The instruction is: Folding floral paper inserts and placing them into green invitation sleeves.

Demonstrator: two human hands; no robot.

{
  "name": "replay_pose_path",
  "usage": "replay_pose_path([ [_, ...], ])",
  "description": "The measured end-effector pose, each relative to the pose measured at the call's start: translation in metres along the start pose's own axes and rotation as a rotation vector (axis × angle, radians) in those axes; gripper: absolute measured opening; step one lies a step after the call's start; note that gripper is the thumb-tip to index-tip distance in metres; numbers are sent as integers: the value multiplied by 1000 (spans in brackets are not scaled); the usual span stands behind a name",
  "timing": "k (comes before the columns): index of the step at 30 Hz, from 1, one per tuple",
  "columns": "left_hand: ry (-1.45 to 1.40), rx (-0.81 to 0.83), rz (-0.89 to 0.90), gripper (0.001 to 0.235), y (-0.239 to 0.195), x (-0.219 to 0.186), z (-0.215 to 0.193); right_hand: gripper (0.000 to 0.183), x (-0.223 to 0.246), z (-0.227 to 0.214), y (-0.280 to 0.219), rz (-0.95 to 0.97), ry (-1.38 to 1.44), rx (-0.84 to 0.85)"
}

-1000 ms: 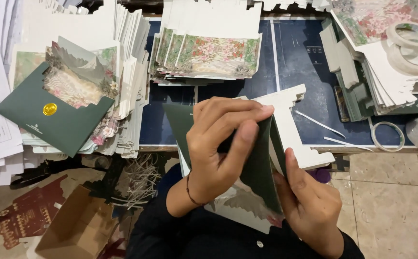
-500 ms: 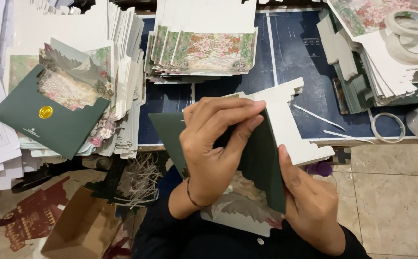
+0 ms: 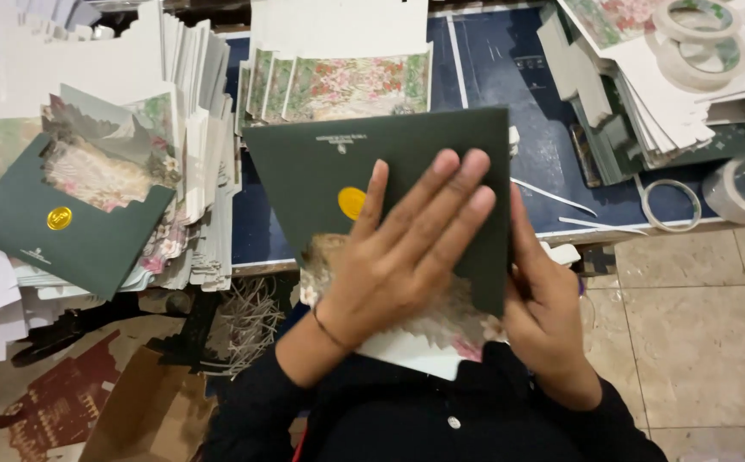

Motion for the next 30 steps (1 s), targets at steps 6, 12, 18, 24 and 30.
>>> replay_pose_path([
  [6, -195, -235, -65, 32, 7, 0, -22, 69, 11, 3, 0, -67, 101, -30],
  [12, 8, -186, 24, 32, 5, -5, -10, 71, 22, 5, 0, -61, 149, 6],
  [18, 48, -162, 30, 32, 0, -1, -2, 75, 13, 11, -3, -61, 111, 41],
  [24, 91, 11, -45, 39, -12, 5, 17, 116, 48, 28, 16, 51, 412, 397],
  [30, 52, 171, -233, 63, -44, 75, 1, 76, 14, 34, 58, -20, 591, 486],
])
Point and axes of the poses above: each hand's wrist, its own y-axis towards the middle knuckle, its own z-axis out of the palm, x = y × z, the point moved 7 cm from there along y, towards the middle knuckle, and after that the axes turned 5 degrees about -x, right-handed, at the moved point
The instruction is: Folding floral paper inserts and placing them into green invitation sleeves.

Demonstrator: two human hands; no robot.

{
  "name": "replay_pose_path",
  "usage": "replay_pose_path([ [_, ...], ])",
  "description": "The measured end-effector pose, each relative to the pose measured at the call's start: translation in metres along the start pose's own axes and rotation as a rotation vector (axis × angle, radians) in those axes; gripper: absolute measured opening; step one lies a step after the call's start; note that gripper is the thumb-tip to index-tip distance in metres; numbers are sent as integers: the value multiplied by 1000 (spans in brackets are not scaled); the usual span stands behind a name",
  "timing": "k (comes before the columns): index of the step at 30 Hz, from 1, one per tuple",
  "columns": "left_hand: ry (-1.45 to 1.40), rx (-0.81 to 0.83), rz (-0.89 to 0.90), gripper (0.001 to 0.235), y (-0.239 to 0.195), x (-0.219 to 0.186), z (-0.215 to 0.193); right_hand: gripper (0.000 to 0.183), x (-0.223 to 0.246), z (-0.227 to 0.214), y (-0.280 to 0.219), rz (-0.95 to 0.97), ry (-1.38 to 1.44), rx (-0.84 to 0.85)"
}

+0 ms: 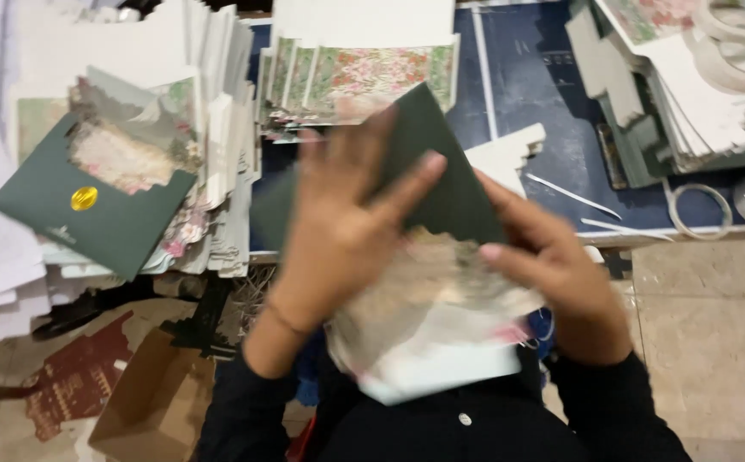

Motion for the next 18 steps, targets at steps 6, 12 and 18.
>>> replay_pose_path([
  [6, -360, 79, -628, 70, -63, 124, -44, 55, -49, -31, 77, -13, -17, 27],
  [12, -136, -637, -838, 27, -169, 251, -111, 74, -121, -29, 165, 100, -910, -48],
  [18, 302, -672, -1029, 49, -245, 336, -109, 42, -212, -39, 176, -259, -1258, -47],
])
Point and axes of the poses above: each hand's wrist, its own y-axis towards the middle knuckle, its own z-axis out of the palm, x = y × z, the point moved 7 cm from there along y, towards the middle knuckle, and after that the axes turned 5 degrees about -x, right-handed, at the moved point
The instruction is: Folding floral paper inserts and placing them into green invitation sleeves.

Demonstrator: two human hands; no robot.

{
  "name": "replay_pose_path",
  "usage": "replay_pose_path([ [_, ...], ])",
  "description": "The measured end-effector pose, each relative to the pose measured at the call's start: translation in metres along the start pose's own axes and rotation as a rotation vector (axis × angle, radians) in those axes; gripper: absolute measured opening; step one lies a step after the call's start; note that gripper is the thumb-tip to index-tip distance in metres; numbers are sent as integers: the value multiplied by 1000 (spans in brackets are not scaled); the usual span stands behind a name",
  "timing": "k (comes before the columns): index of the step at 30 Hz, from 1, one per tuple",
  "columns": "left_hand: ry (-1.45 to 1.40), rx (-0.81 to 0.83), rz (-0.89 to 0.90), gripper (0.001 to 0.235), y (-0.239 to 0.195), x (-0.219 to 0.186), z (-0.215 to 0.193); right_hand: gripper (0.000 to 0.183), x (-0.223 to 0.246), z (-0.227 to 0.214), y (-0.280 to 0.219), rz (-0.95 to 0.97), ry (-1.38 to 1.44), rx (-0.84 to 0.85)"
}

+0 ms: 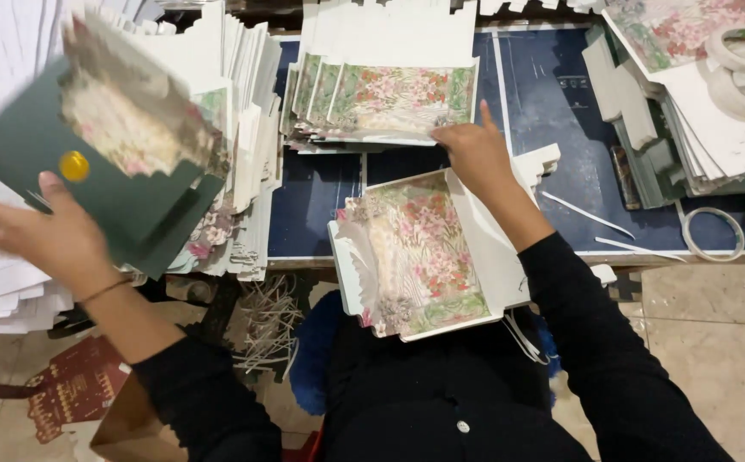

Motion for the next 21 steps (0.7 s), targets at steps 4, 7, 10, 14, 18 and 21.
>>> replay_pose_path([
  [4, 165, -134, -2, 63, -51, -111, -3, 25, 10, -46, -20, 79, 314, -299],
  [7, -675, 467, 116, 31, -121, -201, 40, 35, 19, -87, -40, 132, 319, -491],
  [10, -656, 530, 324, 18, -151, -246, 85, 16, 26, -133, -64, 148, 495, -567],
  [14, -670, 617, 400, 31, -159, -292, 115, 14, 48, -190, -90, 101, 512, -615],
  [18, -1189, 1218, -594, 79, -165, -332, 118, 22, 78, -207, -128, -65, 438, -413],
  [21, -1218, 1292, -479, 53, -173, -291, 159, 29, 105, -225, -139, -151, 571, -134],
])
Point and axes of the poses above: each hand's wrist, its own y-axis towards the middle knuckle, its own z-axis out of the palm, x = y × z, the point moved 7 cm from there along y, towards the middle knuckle, and after that the axes turned 5 degrees about -x, right-handed, at the moved point
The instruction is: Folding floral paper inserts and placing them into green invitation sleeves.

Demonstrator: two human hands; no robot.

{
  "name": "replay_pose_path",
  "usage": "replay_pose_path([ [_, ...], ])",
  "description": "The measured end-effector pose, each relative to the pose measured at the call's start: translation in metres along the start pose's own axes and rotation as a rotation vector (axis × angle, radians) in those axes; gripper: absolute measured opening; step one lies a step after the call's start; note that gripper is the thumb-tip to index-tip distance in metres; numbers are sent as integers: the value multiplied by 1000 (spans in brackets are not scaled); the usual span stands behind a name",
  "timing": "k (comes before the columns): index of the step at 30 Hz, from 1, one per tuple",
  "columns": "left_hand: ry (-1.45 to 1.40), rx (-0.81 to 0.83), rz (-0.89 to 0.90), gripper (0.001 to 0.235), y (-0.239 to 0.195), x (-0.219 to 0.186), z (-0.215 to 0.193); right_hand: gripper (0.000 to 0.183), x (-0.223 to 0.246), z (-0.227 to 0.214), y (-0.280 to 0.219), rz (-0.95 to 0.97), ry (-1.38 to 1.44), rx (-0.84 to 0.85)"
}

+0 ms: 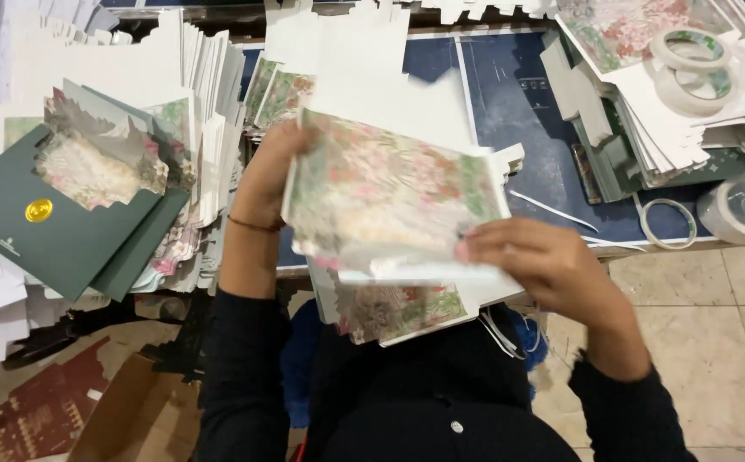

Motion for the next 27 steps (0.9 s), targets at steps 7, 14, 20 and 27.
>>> replay_pose_path([
  [7, 568, 305, 402, 27, -37, -47, 76, 100, -44, -83, -12, 430, 25, -505],
  [14, 614, -33, 688, 17, -64, -77, 125, 58, -74, -90, -39, 533, 432, -975],
  [20, 393, -292, 640, 54, -70, -80, 123, 34, -73, -79, -57, 412, 486, -1040],
  [27, 593, -203, 1314, 29, -120, -99, 143, 42, -75, -92, -81, 404, 476, -1113],
])
Point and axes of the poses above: each hand's wrist, its own y-axis towards the middle knuckle, its own z-axis out of the palm, x = y × z, the point moved 7 cm from there along y, towards the middle knuckle, and after that the axes turned 5 degrees about -x, right-handed, at the moved point
